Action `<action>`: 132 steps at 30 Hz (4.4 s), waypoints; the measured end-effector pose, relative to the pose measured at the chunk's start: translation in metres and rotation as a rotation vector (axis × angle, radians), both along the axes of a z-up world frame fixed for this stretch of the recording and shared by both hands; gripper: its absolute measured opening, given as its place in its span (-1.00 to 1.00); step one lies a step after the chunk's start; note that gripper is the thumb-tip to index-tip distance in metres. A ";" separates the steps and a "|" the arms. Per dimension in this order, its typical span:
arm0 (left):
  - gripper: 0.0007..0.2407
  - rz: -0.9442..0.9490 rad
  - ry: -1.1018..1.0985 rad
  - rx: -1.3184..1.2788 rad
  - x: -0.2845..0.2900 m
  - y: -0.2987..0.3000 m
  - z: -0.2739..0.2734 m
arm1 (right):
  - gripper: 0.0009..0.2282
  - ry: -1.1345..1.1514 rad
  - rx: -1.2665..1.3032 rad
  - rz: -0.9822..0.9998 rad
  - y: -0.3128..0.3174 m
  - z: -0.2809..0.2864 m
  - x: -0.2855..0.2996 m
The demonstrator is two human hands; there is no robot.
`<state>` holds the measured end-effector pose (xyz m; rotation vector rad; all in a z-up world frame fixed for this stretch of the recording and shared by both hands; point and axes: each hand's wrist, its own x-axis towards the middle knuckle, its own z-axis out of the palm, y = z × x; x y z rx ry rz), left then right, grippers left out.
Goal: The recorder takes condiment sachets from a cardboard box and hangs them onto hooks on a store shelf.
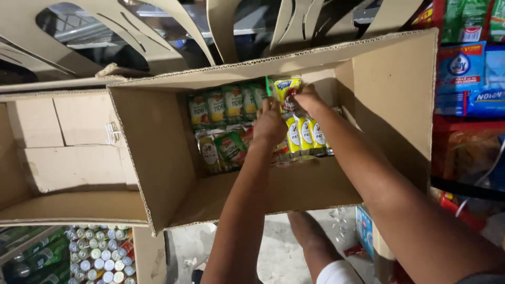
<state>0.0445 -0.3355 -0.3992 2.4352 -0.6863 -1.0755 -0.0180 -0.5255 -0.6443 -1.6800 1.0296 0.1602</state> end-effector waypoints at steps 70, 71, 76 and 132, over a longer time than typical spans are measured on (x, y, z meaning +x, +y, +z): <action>-0.82 0.368 0.377 -1.238 0.047 0.414 0.553 | -0.85 -0.923 -0.479 -0.021 0.452 0.796 0.000; -0.82 0.346 0.343 -1.317 0.049 0.417 0.547 | -0.84 -0.951 -0.489 -0.010 0.460 0.802 0.001; -0.75 0.309 0.370 -1.338 0.056 0.439 0.593 | -0.83 -1.023 -0.458 0.021 0.480 0.836 0.014; -0.65 0.251 -0.165 -1.644 0.408 0.670 0.643 | -0.48 -1.237 -0.094 0.613 0.692 0.898 0.396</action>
